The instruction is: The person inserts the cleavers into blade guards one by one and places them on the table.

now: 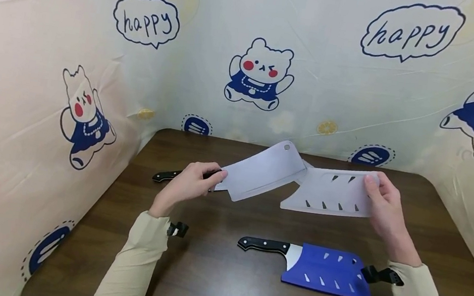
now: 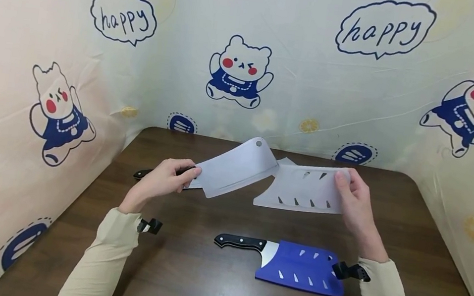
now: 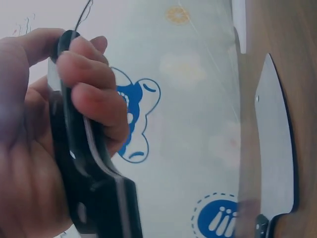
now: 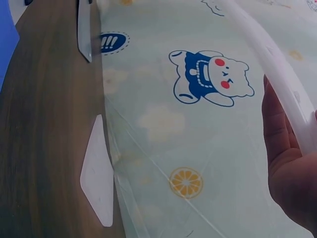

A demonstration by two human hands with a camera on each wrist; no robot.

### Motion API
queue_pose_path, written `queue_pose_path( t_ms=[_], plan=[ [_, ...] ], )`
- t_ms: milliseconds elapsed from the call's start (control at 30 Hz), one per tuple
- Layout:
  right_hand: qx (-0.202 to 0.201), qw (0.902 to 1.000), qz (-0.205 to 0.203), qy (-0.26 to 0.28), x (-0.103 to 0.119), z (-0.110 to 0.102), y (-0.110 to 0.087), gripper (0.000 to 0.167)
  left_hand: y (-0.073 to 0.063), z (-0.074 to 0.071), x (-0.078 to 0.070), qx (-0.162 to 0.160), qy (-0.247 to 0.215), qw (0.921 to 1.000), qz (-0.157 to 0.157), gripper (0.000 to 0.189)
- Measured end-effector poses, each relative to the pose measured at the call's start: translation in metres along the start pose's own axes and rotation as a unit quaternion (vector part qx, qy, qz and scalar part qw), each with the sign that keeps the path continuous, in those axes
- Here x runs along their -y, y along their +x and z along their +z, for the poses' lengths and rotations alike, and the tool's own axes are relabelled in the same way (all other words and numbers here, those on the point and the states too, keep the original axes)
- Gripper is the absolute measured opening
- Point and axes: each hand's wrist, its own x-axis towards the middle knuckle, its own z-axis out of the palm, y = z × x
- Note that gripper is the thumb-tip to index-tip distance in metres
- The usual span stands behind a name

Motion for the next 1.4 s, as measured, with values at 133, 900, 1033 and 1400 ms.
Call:
queue_pose_path(
  t_ms=[133, 900, 1033, 1400],
  plan=[
    [-0.008, 0.9996, 0.002, 0.027, 0.002, 0.001, -0.001, 0.017, -0.005, 0.0, -0.007, 0.005, 0.0, 1.0, 0.008, 0.038],
    [-0.007, 0.9994, -0.001, -0.034, 0.008, 0.0, 0.003, 0.015, -0.024, 0.004, -0.014, 0.12, 0.044, 0.9908, 0.044, 0.026],
    [0.016, 0.9913, -0.001, -0.131, 0.012, 0.003, 0.004, 0.018, -0.027, 0.005, -0.014, 0.131, 0.057, 0.9889, 0.04, 0.026],
    [0.01, 0.9952, 0.035, -0.091, 0.004, 0.008, -0.002, 0.015, -0.018, 0.023, -0.018, 0.114, 0.073, 0.9871, 0.086, 0.031]
  ],
)
